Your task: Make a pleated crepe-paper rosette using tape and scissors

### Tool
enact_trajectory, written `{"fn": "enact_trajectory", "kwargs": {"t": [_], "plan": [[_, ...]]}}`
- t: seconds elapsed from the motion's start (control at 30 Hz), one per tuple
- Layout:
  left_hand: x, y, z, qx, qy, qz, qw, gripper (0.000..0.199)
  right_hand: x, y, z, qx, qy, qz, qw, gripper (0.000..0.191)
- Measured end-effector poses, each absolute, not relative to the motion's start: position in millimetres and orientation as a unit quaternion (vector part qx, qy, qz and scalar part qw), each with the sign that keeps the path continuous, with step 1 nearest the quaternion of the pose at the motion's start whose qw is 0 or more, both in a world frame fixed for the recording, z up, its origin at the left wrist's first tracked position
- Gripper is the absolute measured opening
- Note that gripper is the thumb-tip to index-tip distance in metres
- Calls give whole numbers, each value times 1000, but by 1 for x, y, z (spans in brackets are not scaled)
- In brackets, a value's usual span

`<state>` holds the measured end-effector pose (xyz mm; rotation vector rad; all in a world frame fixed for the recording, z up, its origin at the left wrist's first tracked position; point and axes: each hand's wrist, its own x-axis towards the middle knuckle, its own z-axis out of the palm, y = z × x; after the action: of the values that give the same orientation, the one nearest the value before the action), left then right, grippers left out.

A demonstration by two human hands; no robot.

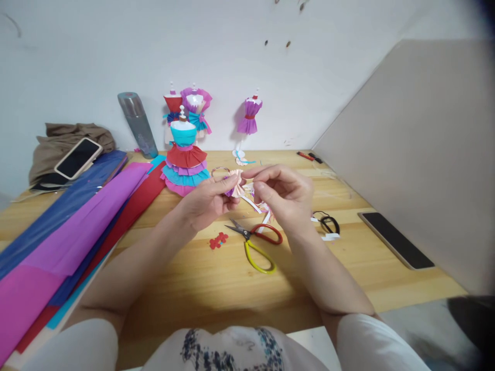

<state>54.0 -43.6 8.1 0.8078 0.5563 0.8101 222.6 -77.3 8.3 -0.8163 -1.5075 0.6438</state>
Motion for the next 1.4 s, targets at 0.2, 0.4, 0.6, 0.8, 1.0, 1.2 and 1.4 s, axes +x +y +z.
{"fn": "enact_trajectory", "kwargs": {"t": [0.2, 0.4, 0.6, 0.8, 1.0, 1.2, 1.4], "plan": [[52, -43, 11, 385, 274, 377, 797, 18, 228, -76, 10, -350, -708, 196, 581, 14], [54, -46, 13, 402, 284, 365, 790, 21, 229, -74, 10, -334, -757, 91, 554, 15], [56, -51, 20, 399, 311, 359, 784, 15, 230, -75, 12, -343, -774, 56, 530, 15], [57, -50, 16, 414, 304, 352, 783, 21, 230, -77, 13, -348, -774, 53, 526, 15], [55, -49, 11, 423, 279, 345, 790, 20, 228, -79, 13, -384, -767, 58, 510, 14], [55, -46, 6, 461, 277, 344, 770, 32, 229, -79, 13, -400, -768, 48, 498, 14], [55, -44, 4, 522, 293, 344, 723, 29, 231, -81, 12, -414, -776, 40, 475, 10]]}}
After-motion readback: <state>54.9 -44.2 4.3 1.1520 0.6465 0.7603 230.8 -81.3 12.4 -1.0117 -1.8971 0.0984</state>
